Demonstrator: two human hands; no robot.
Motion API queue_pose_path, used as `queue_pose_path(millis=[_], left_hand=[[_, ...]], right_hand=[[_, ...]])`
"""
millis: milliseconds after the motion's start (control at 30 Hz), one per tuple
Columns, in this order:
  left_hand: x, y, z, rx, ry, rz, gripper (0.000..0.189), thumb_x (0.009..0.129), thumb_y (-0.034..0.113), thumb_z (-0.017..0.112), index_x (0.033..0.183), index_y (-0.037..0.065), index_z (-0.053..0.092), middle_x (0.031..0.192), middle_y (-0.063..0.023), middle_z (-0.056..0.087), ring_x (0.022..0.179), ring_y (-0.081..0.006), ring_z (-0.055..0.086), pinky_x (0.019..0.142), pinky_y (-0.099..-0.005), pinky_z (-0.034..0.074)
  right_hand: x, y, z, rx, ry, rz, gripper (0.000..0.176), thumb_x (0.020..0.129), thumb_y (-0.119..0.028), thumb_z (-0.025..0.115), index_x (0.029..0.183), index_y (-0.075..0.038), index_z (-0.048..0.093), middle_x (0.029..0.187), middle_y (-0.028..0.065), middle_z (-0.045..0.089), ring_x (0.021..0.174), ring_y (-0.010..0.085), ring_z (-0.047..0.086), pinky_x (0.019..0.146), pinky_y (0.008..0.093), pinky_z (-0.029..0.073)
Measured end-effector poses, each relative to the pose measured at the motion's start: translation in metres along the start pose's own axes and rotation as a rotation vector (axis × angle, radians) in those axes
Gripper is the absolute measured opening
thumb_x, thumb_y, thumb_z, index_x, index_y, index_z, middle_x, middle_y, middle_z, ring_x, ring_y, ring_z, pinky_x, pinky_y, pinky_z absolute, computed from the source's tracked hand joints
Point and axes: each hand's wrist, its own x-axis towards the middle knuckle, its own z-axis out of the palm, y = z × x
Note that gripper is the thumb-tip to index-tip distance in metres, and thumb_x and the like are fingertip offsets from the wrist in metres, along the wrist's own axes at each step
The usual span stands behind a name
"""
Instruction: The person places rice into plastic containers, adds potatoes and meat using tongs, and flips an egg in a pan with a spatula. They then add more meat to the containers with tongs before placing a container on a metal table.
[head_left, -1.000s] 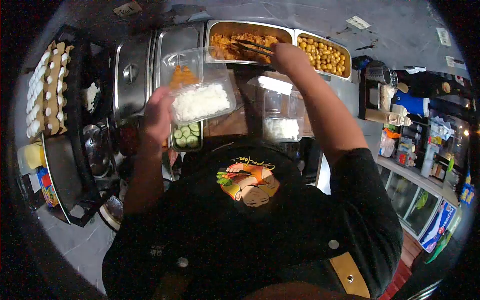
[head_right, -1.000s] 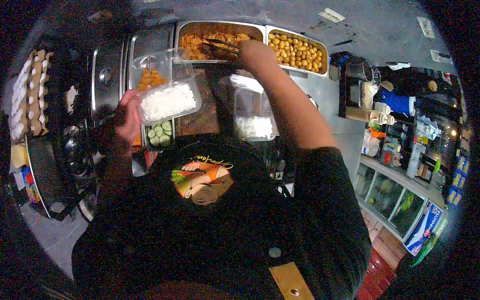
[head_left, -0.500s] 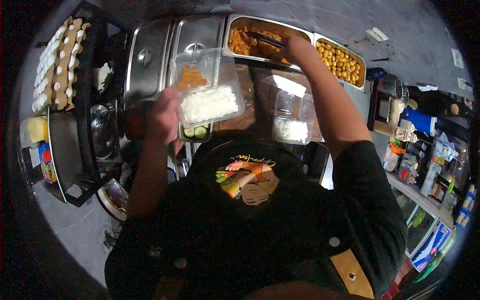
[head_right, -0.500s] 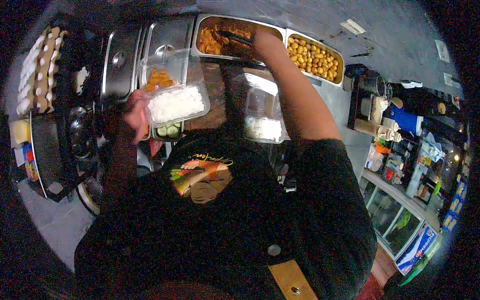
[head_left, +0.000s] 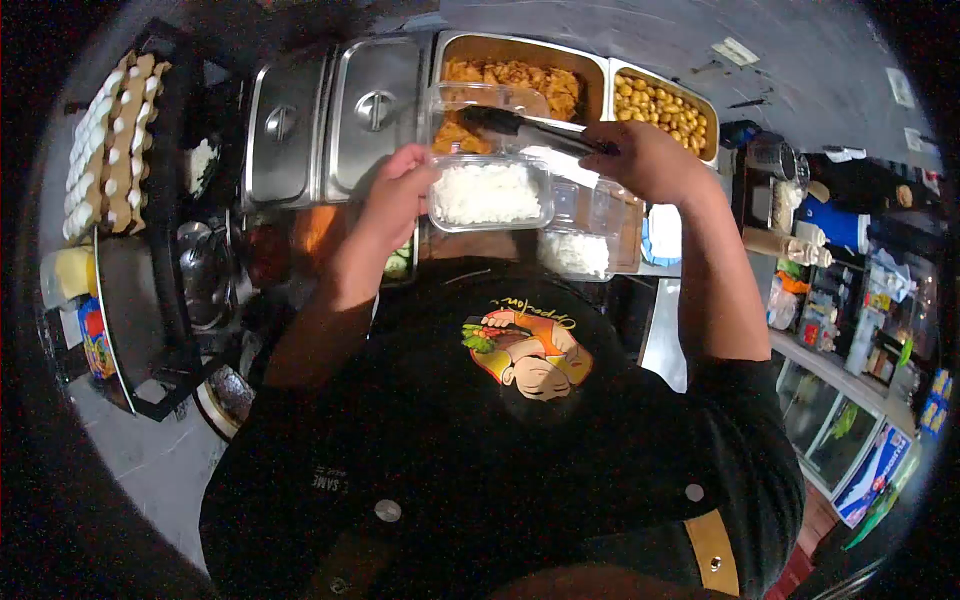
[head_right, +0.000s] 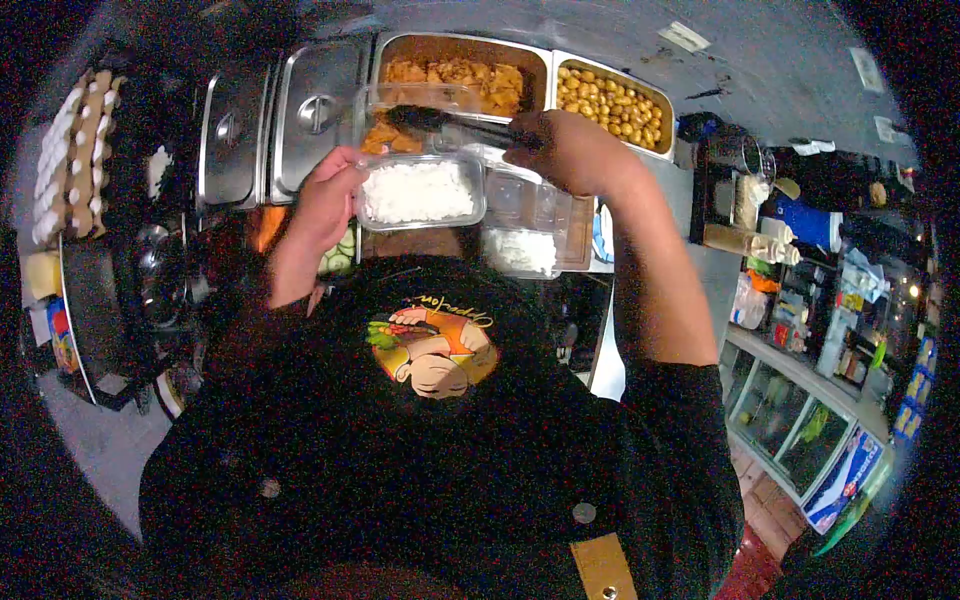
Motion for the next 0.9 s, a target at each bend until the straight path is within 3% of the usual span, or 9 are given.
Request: queue_pose_path(millis=[67, 233, 367, 467, 567, 600, 700, 800, 900], left_hand=[[0.006, -0.003, 0.008, 0.009, -0.035, -0.011, 0.013, 0.099, 0.006, 0.059, 0.111, 0.009, 0.061, 0.1, -0.0031, 0.067, 0.085, -0.0134, 0.066, 0.07, -0.0303, 0.056], [0.011, -0.014, 0.031, -0.004, -0.097, -0.027, 0.013, 0.097, 0.004, 0.059, 0.109, 0.009, 0.061, 0.101, -0.0027, 0.066, 0.09, -0.0124, 0.066, 0.073, -0.0292, 0.055], [0.015, -0.034, 0.041, 0.061, -0.12, -0.014, 0.011, 0.097, 0.005, 0.06, 0.107, 0.009, 0.059, 0.099, -0.0015, 0.063, 0.09, -0.0109, 0.064, 0.073, -0.0268, 0.054], [0.006, -0.04, 0.063, -0.002, -0.106, 0.035, 0.007, 0.099, 0.007, 0.06, 0.105, 0.01, 0.058, 0.094, 0.0, 0.06, 0.085, -0.0088, 0.061, 0.069, -0.0258, 0.054], [0.003, -0.05, 0.08, -0.009, -0.097, 0.051, 0.009, 0.097, 0.007, 0.059, 0.105, 0.01, 0.059, 0.093, -0.0004, 0.059, 0.085, -0.009, 0.06, 0.072, -0.0283, 0.054], [0.003, -0.055, 0.08, 0.002, -0.069, 0.008, 0.014, 0.095, 0.008, 0.059, 0.108, 0.008, 0.058, 0.101, -0.0042, 0.061, 0.096, -0.015, 0.062, 0.085, -0.0318, 0.053], [0.0, -0.067, 0.088, 0.104, -0.023, -0.017, 0.023, 0.091, 0.013, 0.062, 0.112, 0.007, 0.058, 0.103, -0.006, 0.064, 0.103, -0.0192, 0.065, 0.092, -0.033, 0.052], [-0.033, -0.087, 0.098, 0.071, 0.198, 0.03, 0.018, 0.101, 0.022, 0.067, 0.115, 0.013, 0.061, 0.099, 0.0007, 0.062, 0.087, -0.0112, 0.063, 0.072, -0.0305, 0.055], [-0.043, -0.104, 0.107, -0.072, 0.347, 0.096, 0.021, 0.103, 0.026, 0.067, 0.119, 0.013, 0.06, 0.105, 0.0007, 0.063, 0.09, -0.013, 0.063, 0.076, -0.0325, 0.056]], right_hand=[[-0.01, 0.001, -0.011, -0.081, 0.006, 0.154, 0.041, 0.099, -0.03, 0.073, 0.128, -0.001, 0.071, 0.112, 0.0228, 0.076, 0.103, 0.0335, 0.074, 0.093, 0.0418, 0.055], [-0.035, 0.016, 0.005, -0.223, 0.046, 0.123, 0.044, 0.097, -0.032, 0.071, 0.132, -0.004, 0.068, 0.111, 0.0247, 0.075, 0.104, 0.0454, 0.07, 0.092, 0.051, 0.055], [-0.056, 0.025, 0.009, -0.162, 0.006, 0.028, 0.043, 0.096, -0.03, 0.07, 0.134, -0.01, 0.069, 0.111, 0.0238, 0.075, 0.104, 0.045, 0.07, 0.091, 0.051, 0.056], [-0.071, 0.035, 0.001, -0.137, 0.109, 0.088, 0.043, 0.095, -0.03, 0.07, 0.135, -0.012, 0.069, 0.111, 0.0233, 0.075, 0.105, 0.0445, 0.07, 0.091, 0.0516, 0.056], [-0.074, 0.049, 0.0, -0.262, 0.017, 0.15, 0.044, 0.093, -0.029, 0.07, 0.134, -0.015, 0.07, 0.11, 0.0225, 0.075, 0.105, 0.0431, 0.071, 0.091, 0.0533, 0.057], [-0.076, 0.055, 0.001, -0.254, 0.006, 0.125, 0.043, 0.093, -0.029, 0.07, 0.134, -0.015, 0.07, 0.11, 0.0223, 0.075, 0.104, 0.0429, 0.071, 0.091, 0.0536, 0.057], [-0.084, 0.098, -0.003, -0.311, -0.038, 0.106, 0.043, 0.093, -0.029, 0.071, 0.133, -0.013, 0.069, 0.109, 0.0215, 0.076, 0.102, 0.0421, 0.072, 0.089, 0.053, 0.057], [-0.096, 0.159, -0.031, -0.14, 0.174, 0.149, 0.042, 0.094, -0.031, 0.074, 0.131, -0.012, 0.071, 0.109, 0.0209, 0.077, 0.1, 0.0405, 0.073, 0.088, 0.0496, 0.057], [-0.094, 0.232, -0.056, -0.364, 0.241, 0.259, 0.048, 0.091, -0.034, 0.079, 0.131, -0.01, 0.07, 0.113, 0.021, 0.076, 0.109, 0.0411, 0.072, 0.093, 0.0494, 0.058]])
